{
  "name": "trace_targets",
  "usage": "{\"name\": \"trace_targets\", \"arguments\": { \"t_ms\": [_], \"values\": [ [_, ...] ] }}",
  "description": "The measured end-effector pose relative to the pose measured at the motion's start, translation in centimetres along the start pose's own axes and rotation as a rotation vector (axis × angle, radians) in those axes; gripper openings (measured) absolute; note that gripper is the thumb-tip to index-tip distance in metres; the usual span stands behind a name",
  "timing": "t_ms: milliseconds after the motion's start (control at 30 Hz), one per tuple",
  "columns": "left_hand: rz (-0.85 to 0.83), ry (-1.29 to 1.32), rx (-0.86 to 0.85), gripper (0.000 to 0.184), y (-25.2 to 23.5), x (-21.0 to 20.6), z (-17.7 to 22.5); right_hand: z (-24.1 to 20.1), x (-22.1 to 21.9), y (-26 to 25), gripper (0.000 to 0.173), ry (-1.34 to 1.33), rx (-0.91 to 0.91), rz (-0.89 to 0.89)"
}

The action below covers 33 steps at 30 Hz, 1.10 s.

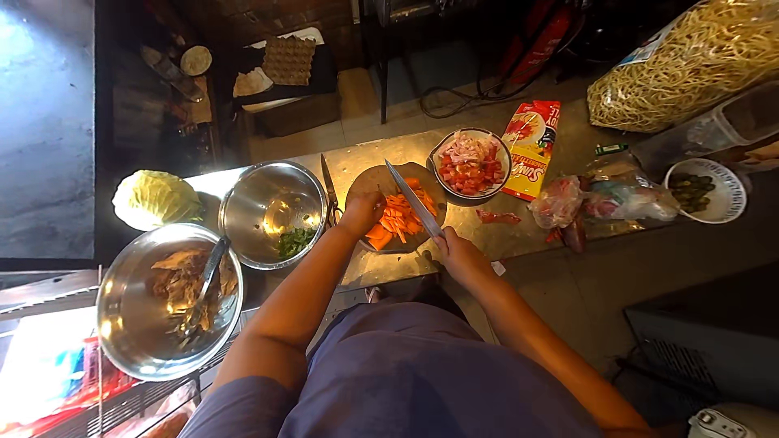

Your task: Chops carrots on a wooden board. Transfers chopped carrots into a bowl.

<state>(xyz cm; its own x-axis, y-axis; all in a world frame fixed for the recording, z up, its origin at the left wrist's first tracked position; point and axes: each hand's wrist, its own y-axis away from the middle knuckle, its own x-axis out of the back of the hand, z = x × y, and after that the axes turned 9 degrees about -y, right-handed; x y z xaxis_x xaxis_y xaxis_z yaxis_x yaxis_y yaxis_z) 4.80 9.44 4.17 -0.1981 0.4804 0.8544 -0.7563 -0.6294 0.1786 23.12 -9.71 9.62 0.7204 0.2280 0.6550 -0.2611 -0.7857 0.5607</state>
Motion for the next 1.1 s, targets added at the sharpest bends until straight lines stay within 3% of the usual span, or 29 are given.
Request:
{"name": "trace_targets", "arguments": {
  "t_ms": [233,433,567,700,767,867,1100],
  "values": [
    [-0.020,-0.005,-0.019,0.027,0.2,-1.2,0.5,-0.3,0.0,-0.3,0.045,0.015,-0.004,0.000],
    [0.094,0.039,-0.030,0.026,0.1,-0.2,0.9,-0.5,0.1,0.1,0.044,0.008,0.025,0.024],
    [0.176,0.165,0.160,0.027,0.7,1.0,1.7,0.1,-0.6,0.7,0.045,-0.083,0.076,0.040],
    [0.426,0.059,0.296,0.024,3.2,1.8,1.8,1.6,-1.8,1.1,0.047,-0.046,0.090,-0.029],
    [0.497,-0.025,0.277,0.023,5.0,1.1,1.1,2.6,-2.3,1.2,0.048,0.029,0.097,-0.106],
    [0.413,-0.091,0.230,0.022,7.5,-0.8,0.0,3.2,-2.9,1.5,0.050,0.144,0.063,-0.198],
    [0.386,-0.109,-0.105,0.020,8.5,-4.9,-2.7,3.0,-2.8,0.7,0.049,0.206,0.011,-0.181]
  ]
}}
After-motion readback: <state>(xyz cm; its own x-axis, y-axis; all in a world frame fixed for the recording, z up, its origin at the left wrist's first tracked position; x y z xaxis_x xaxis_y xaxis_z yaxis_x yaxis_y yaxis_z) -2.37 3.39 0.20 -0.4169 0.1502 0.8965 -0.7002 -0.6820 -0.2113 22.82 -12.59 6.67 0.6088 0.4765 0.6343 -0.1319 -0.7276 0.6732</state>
